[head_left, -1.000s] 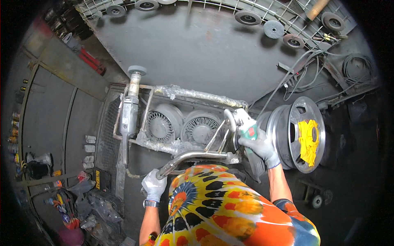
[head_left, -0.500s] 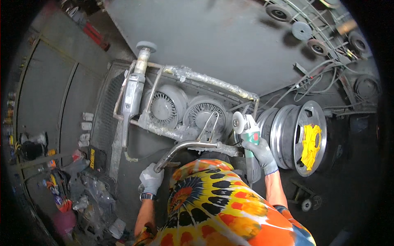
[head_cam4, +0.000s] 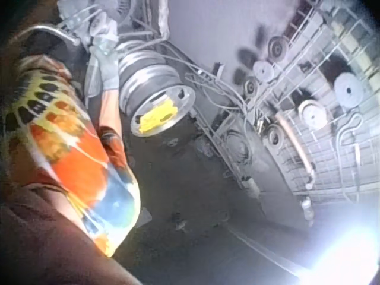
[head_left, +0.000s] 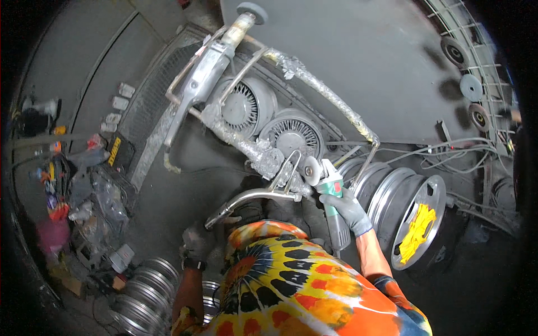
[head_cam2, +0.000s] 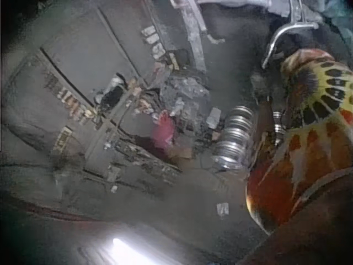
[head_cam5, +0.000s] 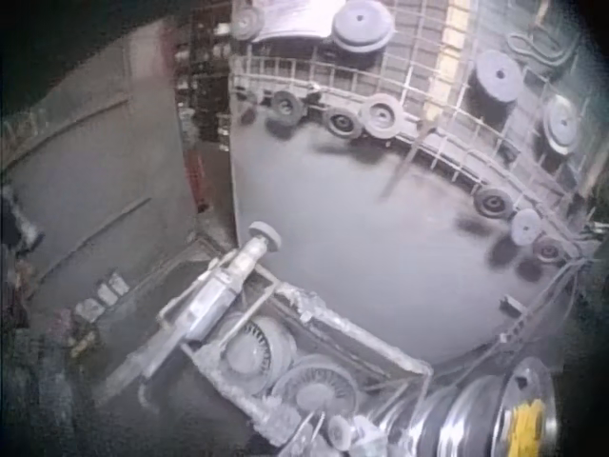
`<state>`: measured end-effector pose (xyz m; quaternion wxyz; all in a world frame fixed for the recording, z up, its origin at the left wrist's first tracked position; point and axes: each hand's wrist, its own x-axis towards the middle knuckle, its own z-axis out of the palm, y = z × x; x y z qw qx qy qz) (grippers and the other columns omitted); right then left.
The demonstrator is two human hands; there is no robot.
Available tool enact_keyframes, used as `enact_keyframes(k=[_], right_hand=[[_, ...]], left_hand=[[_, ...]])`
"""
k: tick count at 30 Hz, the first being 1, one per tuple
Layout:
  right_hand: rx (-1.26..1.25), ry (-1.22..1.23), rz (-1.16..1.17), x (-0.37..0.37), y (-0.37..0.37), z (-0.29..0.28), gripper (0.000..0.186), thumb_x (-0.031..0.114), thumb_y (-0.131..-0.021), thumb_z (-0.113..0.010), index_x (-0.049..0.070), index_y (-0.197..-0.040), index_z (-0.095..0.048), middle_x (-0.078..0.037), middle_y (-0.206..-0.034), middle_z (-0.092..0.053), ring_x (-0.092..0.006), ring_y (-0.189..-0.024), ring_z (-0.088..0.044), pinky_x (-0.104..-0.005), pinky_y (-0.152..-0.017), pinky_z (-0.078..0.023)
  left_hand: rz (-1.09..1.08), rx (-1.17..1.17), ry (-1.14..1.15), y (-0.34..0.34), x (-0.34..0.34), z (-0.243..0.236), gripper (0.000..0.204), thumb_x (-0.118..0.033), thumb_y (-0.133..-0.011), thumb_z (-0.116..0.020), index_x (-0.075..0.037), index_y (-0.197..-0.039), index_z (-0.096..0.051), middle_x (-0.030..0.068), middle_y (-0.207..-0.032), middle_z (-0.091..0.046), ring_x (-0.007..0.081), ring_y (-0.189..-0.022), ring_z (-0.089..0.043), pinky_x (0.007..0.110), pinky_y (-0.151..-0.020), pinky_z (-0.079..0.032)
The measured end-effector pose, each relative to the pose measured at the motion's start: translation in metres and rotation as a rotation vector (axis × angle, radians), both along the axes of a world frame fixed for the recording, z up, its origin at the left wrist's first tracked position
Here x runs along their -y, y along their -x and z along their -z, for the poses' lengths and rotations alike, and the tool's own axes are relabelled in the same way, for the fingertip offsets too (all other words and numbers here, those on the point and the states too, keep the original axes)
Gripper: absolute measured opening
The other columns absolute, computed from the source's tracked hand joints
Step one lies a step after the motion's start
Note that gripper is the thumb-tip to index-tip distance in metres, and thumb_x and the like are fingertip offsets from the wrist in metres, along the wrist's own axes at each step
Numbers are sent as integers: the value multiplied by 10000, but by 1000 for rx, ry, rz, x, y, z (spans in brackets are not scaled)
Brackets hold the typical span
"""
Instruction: The person holds a curved metal pipe and uses a handheld grinder to smooth several sections. They then walk through an area with many car wheels, return to the workspace, and use the grinder on the rim of a car wheel.
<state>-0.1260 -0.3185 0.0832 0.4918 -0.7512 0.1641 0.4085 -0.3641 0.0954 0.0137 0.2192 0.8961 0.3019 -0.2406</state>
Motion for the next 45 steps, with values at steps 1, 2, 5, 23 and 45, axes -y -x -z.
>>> enact_keyframes(k=[1, 2, 5, 23, 45], right_hand=[[22, 30, -42, 1, -1, 4, 413, 242, -924, -842, 18, -1261, -764, -43, -1022, -777, -137, -866, -704, -311, -789, -573], [49, 33, -83, 3, -3, 6, 413, 263, -924, -843, 18, -1248, -773, -55, -1021, -782, -142, -876, -711, -320, -797, -575], [54, 99, -117, 9, -10, 12, 415, 304, -923, -846, 20, -1221, -793, -78, -1015, -790, -153, -886, -725, -340, -808, -580], [52, -223, 235, 4, 9, -6, 385, 190, -954, -834, 7, -1273, -722, -52, -996, -745, -167, -796, -738, -338, -708, -652], [35, -90, 191, 17, -13, 13, 395, 279, -935, -831, 21, -1225, -758, -65, -958, -757, -153, -760, -711, -330, -698, -591]], left_hand=[[-21, -5, 3, 2, 5, 5, 375, -406, -920, -790, -43, -1016, -797, 253, -998, -784, 470, -968, -763, 554, -798, -605], [-42, 76, 9, 5, 8, 6, 365, -400, -913, -796, -50, -1018, -794, 238, -990, -786, 464, -951, -765, 553, -793, -603], [-22, 267, -9, 8, 9, 5, 328, -375, -885, -816, -79, -1020, -779, 186, -955, -781, 434, -897, -763, 545, -773, -594], [378, 618, -443, -68, 0, -92, 203, -250, -878, -835, -129, -829, -680, 88, -763, -633, 341, -767, -641, 493, -755, -479], [393, 636, -439, -62, -12, -64, 210, -260, -881, -837, -150, -835, -663, 66, -791, -616, 308, -778, -623, 462, -757, -449]])
